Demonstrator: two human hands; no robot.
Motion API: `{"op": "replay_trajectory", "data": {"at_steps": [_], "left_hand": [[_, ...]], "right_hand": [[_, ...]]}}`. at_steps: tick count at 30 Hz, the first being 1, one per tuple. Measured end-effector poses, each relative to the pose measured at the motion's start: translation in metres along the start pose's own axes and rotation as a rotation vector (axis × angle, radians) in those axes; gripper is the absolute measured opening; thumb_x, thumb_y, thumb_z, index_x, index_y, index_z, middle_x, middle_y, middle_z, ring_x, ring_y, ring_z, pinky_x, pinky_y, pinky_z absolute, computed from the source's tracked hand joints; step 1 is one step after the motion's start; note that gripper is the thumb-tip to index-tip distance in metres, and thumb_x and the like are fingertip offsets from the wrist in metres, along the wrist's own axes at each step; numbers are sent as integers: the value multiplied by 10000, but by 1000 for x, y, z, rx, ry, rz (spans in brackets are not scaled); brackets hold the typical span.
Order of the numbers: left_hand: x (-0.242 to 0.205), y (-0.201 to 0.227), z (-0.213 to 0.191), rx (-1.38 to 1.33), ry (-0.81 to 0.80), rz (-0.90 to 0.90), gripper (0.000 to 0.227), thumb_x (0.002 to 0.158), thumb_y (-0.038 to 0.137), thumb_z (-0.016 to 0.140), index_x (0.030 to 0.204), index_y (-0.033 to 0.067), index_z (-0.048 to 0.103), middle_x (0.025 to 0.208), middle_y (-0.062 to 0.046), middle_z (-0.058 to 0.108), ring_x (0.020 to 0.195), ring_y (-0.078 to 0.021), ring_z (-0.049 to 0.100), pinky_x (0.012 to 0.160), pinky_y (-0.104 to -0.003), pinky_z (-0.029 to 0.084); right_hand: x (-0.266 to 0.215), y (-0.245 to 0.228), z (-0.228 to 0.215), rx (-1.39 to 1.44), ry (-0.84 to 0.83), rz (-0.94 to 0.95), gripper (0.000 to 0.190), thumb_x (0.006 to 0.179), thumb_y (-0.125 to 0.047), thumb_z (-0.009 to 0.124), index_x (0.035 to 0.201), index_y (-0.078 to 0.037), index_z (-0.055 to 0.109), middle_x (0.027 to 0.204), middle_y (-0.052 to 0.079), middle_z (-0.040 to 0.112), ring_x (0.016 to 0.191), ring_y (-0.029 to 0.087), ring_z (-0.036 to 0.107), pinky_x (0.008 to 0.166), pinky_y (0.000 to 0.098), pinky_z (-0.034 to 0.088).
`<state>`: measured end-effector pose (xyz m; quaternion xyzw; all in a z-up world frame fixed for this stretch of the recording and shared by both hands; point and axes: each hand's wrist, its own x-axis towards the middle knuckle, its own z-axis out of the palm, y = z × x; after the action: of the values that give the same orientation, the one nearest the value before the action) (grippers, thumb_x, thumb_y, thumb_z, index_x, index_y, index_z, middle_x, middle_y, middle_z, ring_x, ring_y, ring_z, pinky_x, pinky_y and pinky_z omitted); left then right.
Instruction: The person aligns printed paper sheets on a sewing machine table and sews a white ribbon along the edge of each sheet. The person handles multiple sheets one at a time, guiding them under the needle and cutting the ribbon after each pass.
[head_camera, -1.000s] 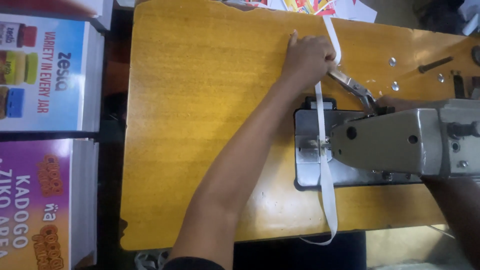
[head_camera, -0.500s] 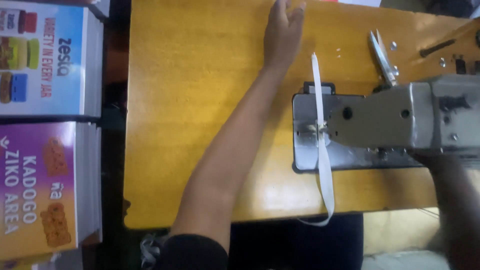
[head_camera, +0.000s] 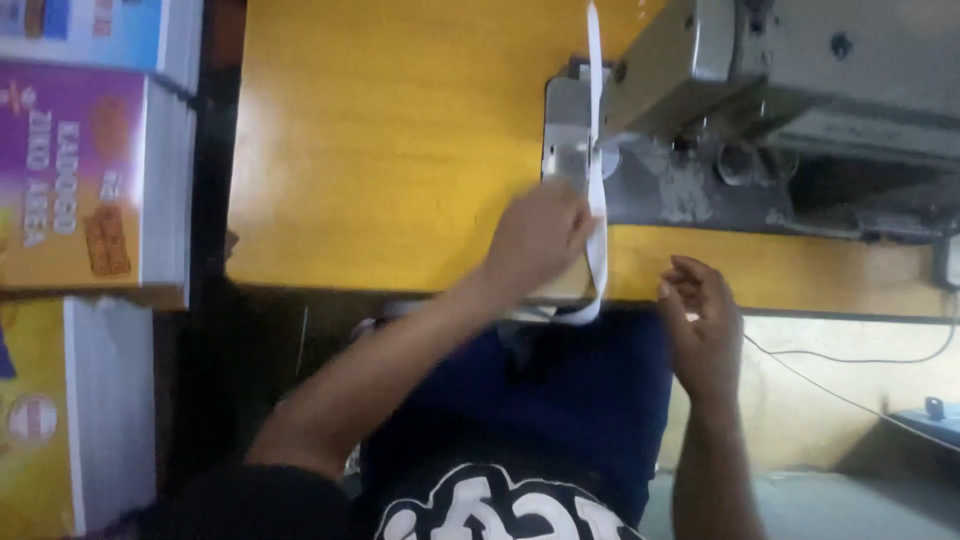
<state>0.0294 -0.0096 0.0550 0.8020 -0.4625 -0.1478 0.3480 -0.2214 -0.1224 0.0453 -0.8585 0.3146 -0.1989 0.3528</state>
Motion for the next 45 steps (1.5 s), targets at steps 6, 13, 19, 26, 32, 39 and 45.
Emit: {"op": "replay_trajectory", "data": {"at_steps": [6, 13, 19, 26, 32, 39, 45], "left_hand": [[-166, -14, 37, 256, 108, -1, 348, 996, 445, 630, 933, 138, 781, 886, -132, 731, 942, -368, 718, 798, -497, 529], [-167, -25, 21, -51, -186, -297, 569, 982, 390, 713, 1318, -67, 685, 1242, -354, 729, 1258, -534, 650, 1084, -634, 483], [-176, -3, 101, -117, 219, 272, 504, 1111, 488, 406, 739, 199, 587, 690, 8, 624, 728, -259, 700, 700, -369, 539], [-219, 74, 47, -241, -154, -87, 402, 1113, 354, 356, 975, 131, 660, 952, -159, 747, 894, -438, 704, 789, -554, 471], [-229, 84, 41, -327, -701, 69, 595, 1010, 623, 406, 867, 77, 595, 863, -159, 723, 812, -391, 728, 731, -501, 495], [-192, 69, 14, -86, -455, -162, 596, 972, 628, 493, 994, 89, 748, 1083, -169, 732, 1043, -371, 701, 784, -525, 520], [-147, 81, -41, -262, -191, -471, 552, 940, 603, 524, 1183, 128, 662, 1149, -75, 712, 1039, -247, 678, 857, -418, 489]], "right_hand": [[-39, -27, 13, 163, -218, 264, 453, 1026, -209, 719, 1460, -110, 634, 1144, 151, 794, 1047, 339, 780, 920, 494, 593], [-53, -6, 27, 411, -395, 260, 554, 1007, -183, 726, 1533, -96, 578, 1219, 204, 753, 1131, 323, 751, 965, 469, 588], [-47, -21, 48, 734, -301, 358, 580, 1046, -146, 617, 1572, 28, 445, 1248, 226, 655, 1057, 306, 694, 852, 416, 598], [-17, -60, 54, 946, -330, 514, 368, 1065, -212, 556, 1373, -21, 493, 1200, 221, 698, 928, 280, 676, 726, 355, 560], [-10, -52, 55, 1100, -329, 574, 328, 1089, -240, 579, 1369, -70, 582, 896, 62, 609, 536, 104, 470, 509, 256, 396], [-45, -19, 79, 1479, -471, 677, 283, 1130, -365, 561, 997, -117, 596, 708, 2, 491, 527, 101, 428, 493, 247, 357], [-88, -29, 73, 1376, -419, 497, 306, 1100, -251, 560, 1046, 28, 672, 950, 186, 682, 905, 295, 645, 910, 415, 480]]}}
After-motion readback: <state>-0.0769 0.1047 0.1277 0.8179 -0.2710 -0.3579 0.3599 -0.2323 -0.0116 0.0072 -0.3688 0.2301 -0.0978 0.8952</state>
